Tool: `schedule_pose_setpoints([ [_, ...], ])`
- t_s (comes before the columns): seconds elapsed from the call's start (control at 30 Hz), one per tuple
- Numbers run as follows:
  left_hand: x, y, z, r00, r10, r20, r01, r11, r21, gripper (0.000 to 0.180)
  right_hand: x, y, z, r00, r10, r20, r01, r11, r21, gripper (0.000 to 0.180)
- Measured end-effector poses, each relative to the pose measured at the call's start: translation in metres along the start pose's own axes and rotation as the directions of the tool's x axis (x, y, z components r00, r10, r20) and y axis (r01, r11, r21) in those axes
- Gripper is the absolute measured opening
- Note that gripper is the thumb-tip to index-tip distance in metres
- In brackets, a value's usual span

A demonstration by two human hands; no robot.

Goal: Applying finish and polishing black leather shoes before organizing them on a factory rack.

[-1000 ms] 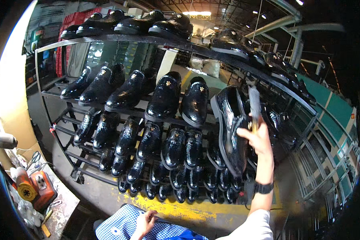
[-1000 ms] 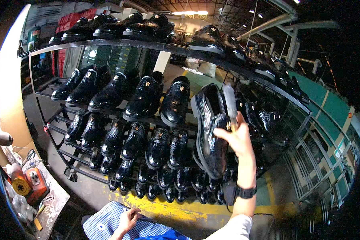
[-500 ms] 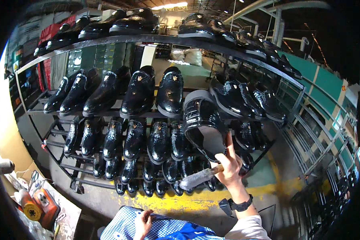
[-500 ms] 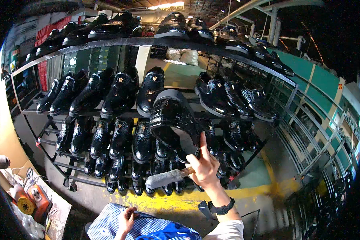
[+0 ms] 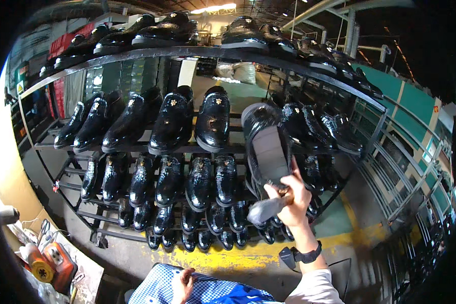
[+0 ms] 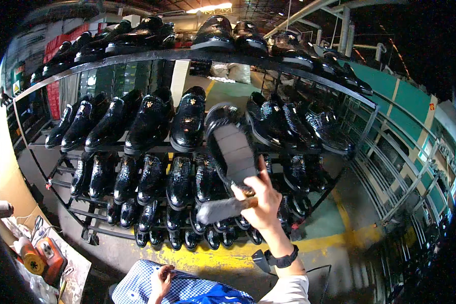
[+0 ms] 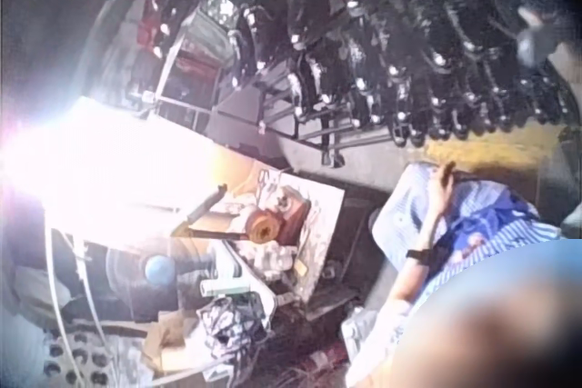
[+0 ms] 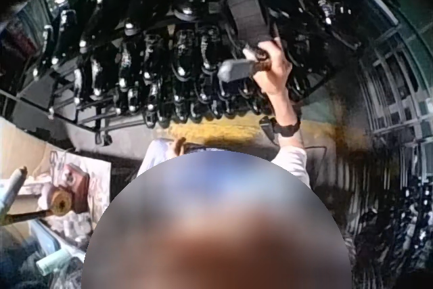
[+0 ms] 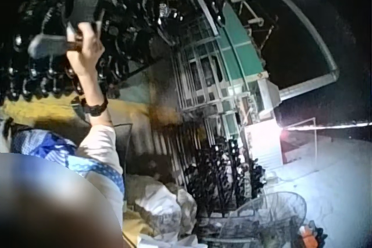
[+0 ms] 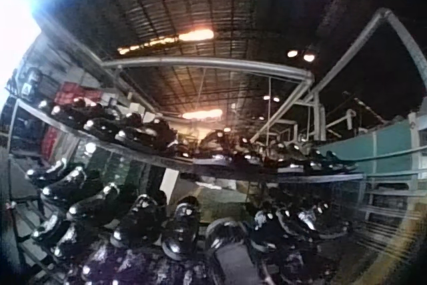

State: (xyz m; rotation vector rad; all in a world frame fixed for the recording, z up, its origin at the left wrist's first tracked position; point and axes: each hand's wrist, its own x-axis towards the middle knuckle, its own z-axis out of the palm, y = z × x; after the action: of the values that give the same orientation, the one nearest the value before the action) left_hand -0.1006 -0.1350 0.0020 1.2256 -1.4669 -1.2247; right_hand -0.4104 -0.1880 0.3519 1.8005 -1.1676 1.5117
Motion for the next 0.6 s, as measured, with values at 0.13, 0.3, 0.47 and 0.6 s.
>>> schedule_pose_setpoints([
  [0.13,-0.004,0.024,0.001,1.000,-0.018,0.009,0.018,1.000,0.001,0.026,0.039,0.009,0.008,0.972,0.233,0.014,-0.233,0.965,0.119,0.048],
  [0.3,-0.004,0.042,0.001,1.000,0.020,0.016,-0.022,0.991,0.133,0.023,0.119,0.034,0.035,0.952,0.283,0.121,-0.267,0.955,-0.128,0.049],
  [0.47,-0.001,0.038,0.002,0.999,0.006,-0.037,-0.003,0.998,0.068,0.023,0.143,0.060,0.071,0.918,0.363,0.157,-0.340,0.927,-0.156,0.061],
  [0.6,-0.006,0.034,0.000,0.998,0.038,-0.040,-0.035,0.997,0.071,0.023,0.087,0.076,0.029,0.909,0.386,-0.155,-0.406,0.906,-0.124,0.034],
])
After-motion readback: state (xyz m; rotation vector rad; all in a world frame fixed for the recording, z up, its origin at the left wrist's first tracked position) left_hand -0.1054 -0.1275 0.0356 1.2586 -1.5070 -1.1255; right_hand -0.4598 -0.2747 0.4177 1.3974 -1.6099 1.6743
